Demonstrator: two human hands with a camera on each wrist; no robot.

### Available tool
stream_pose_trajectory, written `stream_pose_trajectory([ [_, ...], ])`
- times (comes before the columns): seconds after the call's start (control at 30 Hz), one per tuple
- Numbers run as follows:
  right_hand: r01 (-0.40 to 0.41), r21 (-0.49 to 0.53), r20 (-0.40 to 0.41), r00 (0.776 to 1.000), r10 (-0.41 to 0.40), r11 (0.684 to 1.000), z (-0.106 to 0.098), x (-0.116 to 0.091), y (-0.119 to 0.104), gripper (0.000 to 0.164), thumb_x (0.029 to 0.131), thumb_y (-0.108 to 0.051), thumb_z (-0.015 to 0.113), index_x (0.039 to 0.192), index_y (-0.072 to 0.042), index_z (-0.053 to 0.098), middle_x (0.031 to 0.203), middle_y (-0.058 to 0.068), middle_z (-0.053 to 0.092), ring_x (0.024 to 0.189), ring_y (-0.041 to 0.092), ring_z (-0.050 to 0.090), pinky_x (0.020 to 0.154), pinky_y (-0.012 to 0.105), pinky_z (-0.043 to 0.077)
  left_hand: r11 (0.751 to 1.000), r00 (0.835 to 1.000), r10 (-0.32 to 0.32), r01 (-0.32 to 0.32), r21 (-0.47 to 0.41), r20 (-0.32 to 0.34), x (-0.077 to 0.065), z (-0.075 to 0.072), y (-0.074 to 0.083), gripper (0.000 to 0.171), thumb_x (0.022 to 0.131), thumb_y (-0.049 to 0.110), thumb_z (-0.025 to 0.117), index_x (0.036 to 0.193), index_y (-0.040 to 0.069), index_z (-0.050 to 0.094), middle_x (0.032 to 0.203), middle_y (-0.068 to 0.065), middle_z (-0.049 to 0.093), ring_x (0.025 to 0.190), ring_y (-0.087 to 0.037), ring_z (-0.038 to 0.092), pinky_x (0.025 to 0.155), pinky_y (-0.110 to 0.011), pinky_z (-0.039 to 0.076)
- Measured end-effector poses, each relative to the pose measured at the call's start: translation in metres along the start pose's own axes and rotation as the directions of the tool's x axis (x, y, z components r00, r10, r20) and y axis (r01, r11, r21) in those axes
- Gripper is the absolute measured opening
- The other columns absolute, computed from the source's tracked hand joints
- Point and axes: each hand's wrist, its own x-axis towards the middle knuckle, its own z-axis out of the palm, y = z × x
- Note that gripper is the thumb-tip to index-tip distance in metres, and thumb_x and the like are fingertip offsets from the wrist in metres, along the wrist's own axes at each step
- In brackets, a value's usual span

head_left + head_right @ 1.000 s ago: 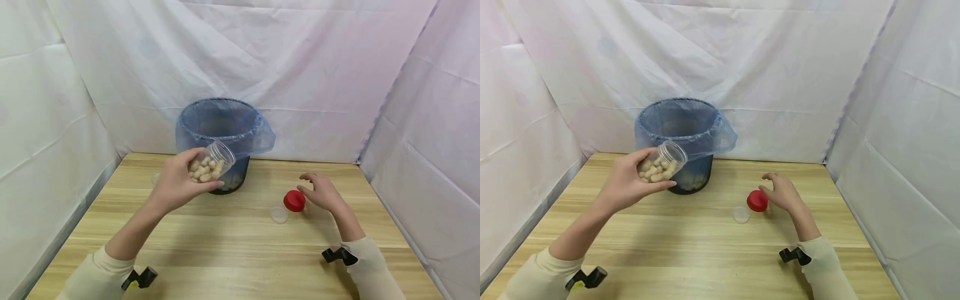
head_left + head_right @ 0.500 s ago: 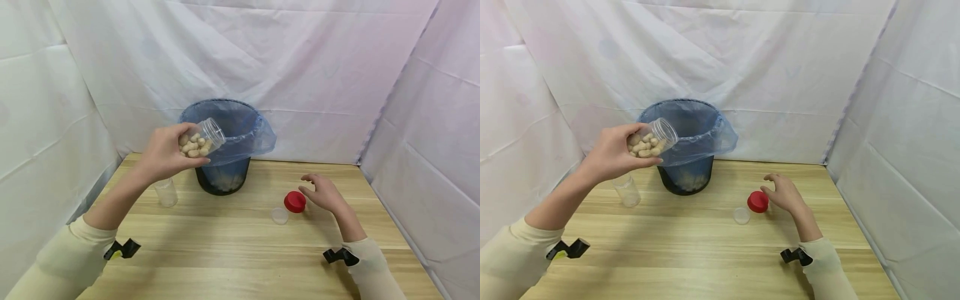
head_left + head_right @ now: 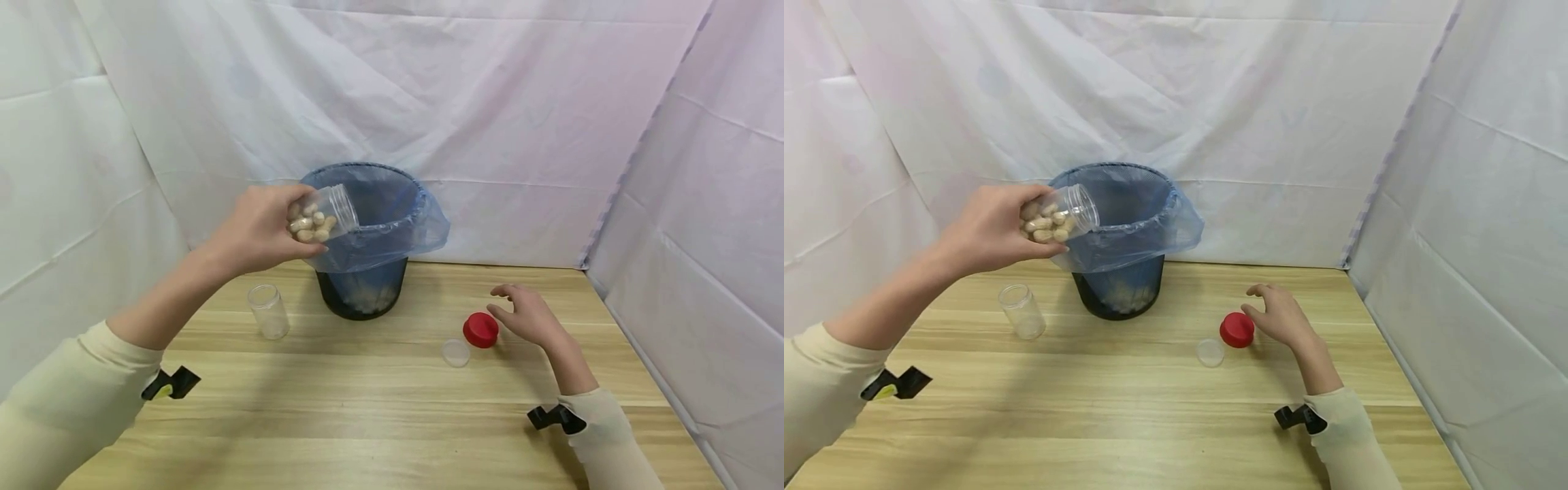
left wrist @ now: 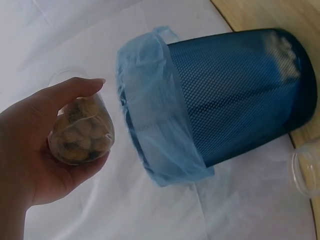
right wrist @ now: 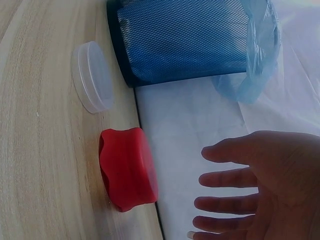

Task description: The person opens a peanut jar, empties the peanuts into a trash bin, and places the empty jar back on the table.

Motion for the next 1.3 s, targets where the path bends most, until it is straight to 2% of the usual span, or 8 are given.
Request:
stream_pose_trajectory([
  [0.17, -0.005, -0.001, 0.009, 1.0, 0.005, 1.0, 0.0, -0.001, 0.0, 0.036, 0.103, -0.021, 0.072, 0.13, 0.003, 0.071, 0.129, 0.027, 0.072, 0.121, 0.052, 0.066, 0.1, 0.066, 0.054, 1.0, 1.0, 0.005, -0.005, 0.018, 0.029, 0.008, -0.009, -0.004, 0.041, 0.079, 0.02, 0.095, 0.106, 0.007, 0.067, 0.086, -0.007, 0.066, 0.074, -0.024, 0.062, 0.068, -0.037, 0.05],
  [0.27, 0.001, 0.0, 0.011, 1.0, -0.001, 1.0, -0.001, -0.001, 0.0, 0.036, 0.103, -0.021, 0.071, 0.129, 0.003, 0.071, 0.129, 0.027, 0.072, 0.122, 0.052, 0.065, 0.1, 0.066, 0.054, 0.999, 0.999, 0.017, -0.019, 0.04, 0.037, 0.014, -0.014, -0.008, 0.04, 0.079, 0.016, 0.093, 0.105, 0.006, 0.065, 0.087, -0.008, 0.065, 0.075, -0.024, 0.061, 0.067, -0.037, 0.049],
  [0.4, 0.006, 0.004, 0.008, 1.0, -0.006, 1.0, -0.003, -0.001, 0.002, 0.036, 0.104, -0.021, 0.071, 0.129, 0.004, 0.071, 0.129, 0.028, 0.072, 0.122, 0.052, 0.065, 0.101, 0.066, 0.053, 0.995, 0.998, 0.029, -0.034, 0.096, 0.049, 0.02, -0.019, -0.015, 0.044, 0.08, 0.013, 0.088, 0.116, 0.001, 0.066, 0.096, -0.012, 0.066, 0.082, -0.028, 0.062, 0.072, -0.042, 0.053],
  [0.5, 0.003, 0.002, 0.009, 1.0, -0.003, 1.0, -0.003, 0.0, 0.003, 0.036, 0.104, -0.021, 0.071, 0.129, 0.004, 0.071, 0.13, 0.028, 0.072, 0.122, 0.051, 0.065, 0.101, 0.066, 0.053, 0.988, 0.998, 0.035, -0.043, 0.15, 0.06, 0.024, -0.021, -0.021, 0.059, 0.08, 0.011, 0.085, 0.133, -0.006, 0.064, 0.114, -0.022, 0.07, 0.097, -0.037, 0.068, 0.084, -0.052, 0.058],
  [0.63, -0.004, -0.003, 0.017, 1.0, 0.004, 1.0, -0.002, 0.001, 0.005, 0.037, 0.104, -0.023, 0.072, 0.13, 0.003, 0.071, 0.131, 0.028, 0.072, 0.123, 0.051, 0.065, 0.1, 0.065, 0.054, 0.979, 0.996, 0.033, -0.048, 0.196, 0.081, 0.028, -0.023, -0.029, 0.074, 0.08, 0.011, 0.083, 0.146, -0.01, 0.056, 0.134, -0.03, 0.067, 0.114, -0.048, 0.067, 0.096, -0.064, 0.056],
  [0.9, 0.002, 0.003, 0.027, 1.0, -0.002, 1.0, 0.0, 0.003, 0.004, 0.038, 0.104, -0.023, 0.072, 0.13, 0.004, 0.071, 0.131, 0.028, 0.071, 0.123, 0.051, 0.065, 0.102, 0.065, 0.053, 0.976, 0.995, 0.043, -0.061, 0.208, 0.089, 0.033, -0.024, -0.04, 0.072, 0.08, 0.012, 0.083, 0.144, -0.01, 0.058, 0.131, -0.029, 0.068, 0.112, -0.047, 0.067, 0.096, -0.064, 0.055],
  [1.0, 0.014, 0.0, 0.032, 0.999, -0.014, 1.0, 0.001, 0.003, 0.004, 0.038, 0.104, -0.022, 0.071, 0.13, 0.005, 0.071, 0.131, 0.028, 0.071, 0.123, 0.051, 0.065, 0.101, 0.065, 0.054, 0.973, 0.993, 0.047, -0.071, 0.22, 0.11, 0.036, -0.024, -0.043, 0.074, 0.08, 0.012, 0.084, 0.145, -0.01, 0.058, 0.134, -0.03, 0.067, 0.116, -0.049, 0.066, 0.097, -0.065, 0.055],
  [1.3, 0.018, -0.001, 0.026, 0.999, -0.018, 1.0, 0.002, 0.002, 0.007, 0.035, 0.103, -0.021, 0.072, 0.128, 0.004, 0.072, 0.131, 0.026, 0.072, 0.122, 0.051, 0.066, 0.099, 0.064, 0.055, 0.949, 0.981, 0.067, -0.12, 0.292, 0.184, 0.051, -0.03, -0.046, 0.073, 0.082, 0.013, 0.085, 0.146, -0.008, 0.056, 0.134, -0.03, 0.066, 0.111, -0.046, 0.065, 0.089, -0.062, 0.056],
])
